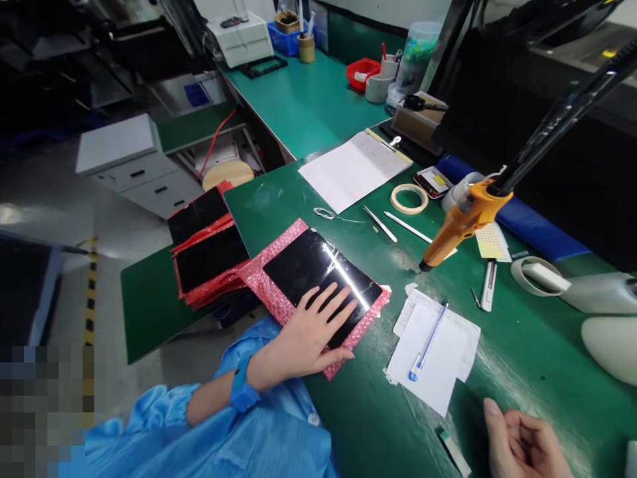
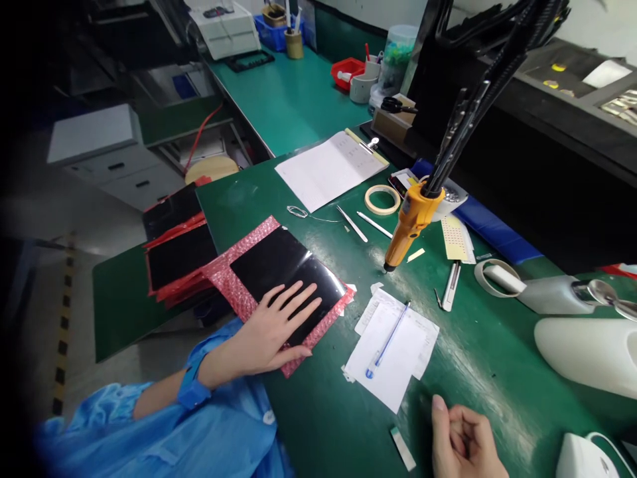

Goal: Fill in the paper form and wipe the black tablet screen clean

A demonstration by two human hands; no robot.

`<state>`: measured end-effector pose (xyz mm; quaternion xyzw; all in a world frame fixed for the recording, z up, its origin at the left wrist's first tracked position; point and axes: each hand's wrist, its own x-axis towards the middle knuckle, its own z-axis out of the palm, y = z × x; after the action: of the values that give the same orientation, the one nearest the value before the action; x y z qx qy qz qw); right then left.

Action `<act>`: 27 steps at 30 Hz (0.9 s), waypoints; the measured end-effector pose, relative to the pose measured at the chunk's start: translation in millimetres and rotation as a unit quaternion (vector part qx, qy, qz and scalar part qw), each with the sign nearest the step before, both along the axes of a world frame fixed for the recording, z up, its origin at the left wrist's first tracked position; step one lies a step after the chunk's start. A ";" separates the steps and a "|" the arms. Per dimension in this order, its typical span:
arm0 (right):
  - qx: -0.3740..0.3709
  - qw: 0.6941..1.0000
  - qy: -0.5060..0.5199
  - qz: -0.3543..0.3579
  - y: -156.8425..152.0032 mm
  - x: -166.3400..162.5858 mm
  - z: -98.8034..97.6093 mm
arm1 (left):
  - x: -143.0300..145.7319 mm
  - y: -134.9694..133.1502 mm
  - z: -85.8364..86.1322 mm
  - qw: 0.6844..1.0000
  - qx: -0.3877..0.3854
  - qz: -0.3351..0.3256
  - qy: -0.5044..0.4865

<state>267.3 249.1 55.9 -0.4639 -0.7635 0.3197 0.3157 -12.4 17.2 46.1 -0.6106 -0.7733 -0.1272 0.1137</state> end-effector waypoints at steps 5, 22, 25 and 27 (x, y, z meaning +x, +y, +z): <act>-0.020 0.999 0.004 -0.037 -3.1 -8.3 8.8 | -4.1 13.4 -1.8 1.000 -0.013 -0.017 0.016; -0.009 1.000 0.004 0.000 -1.9 -10.1 14.4 | 12.9 11.3 -8.6 0.932 0.240 -0.226 -0.148; 0.011 1.000 -0.017 0.012 -1.5 -8.1 17.3 | 12.3 -5.7 -7.2 0.910 0.293 -0.210 -0.204; 0.031 0.998 -0.044 0.023 -0.7 -6.9 19.9 | 8.3 -17.0 -7.6 0.912 0.304 -0.183 -0.206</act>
<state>260.4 248.5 75.8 -0.4499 -0.7966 0.2820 0.2889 -4.1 0.2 38.6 -0.6376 -0.5784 -0.4975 0.1065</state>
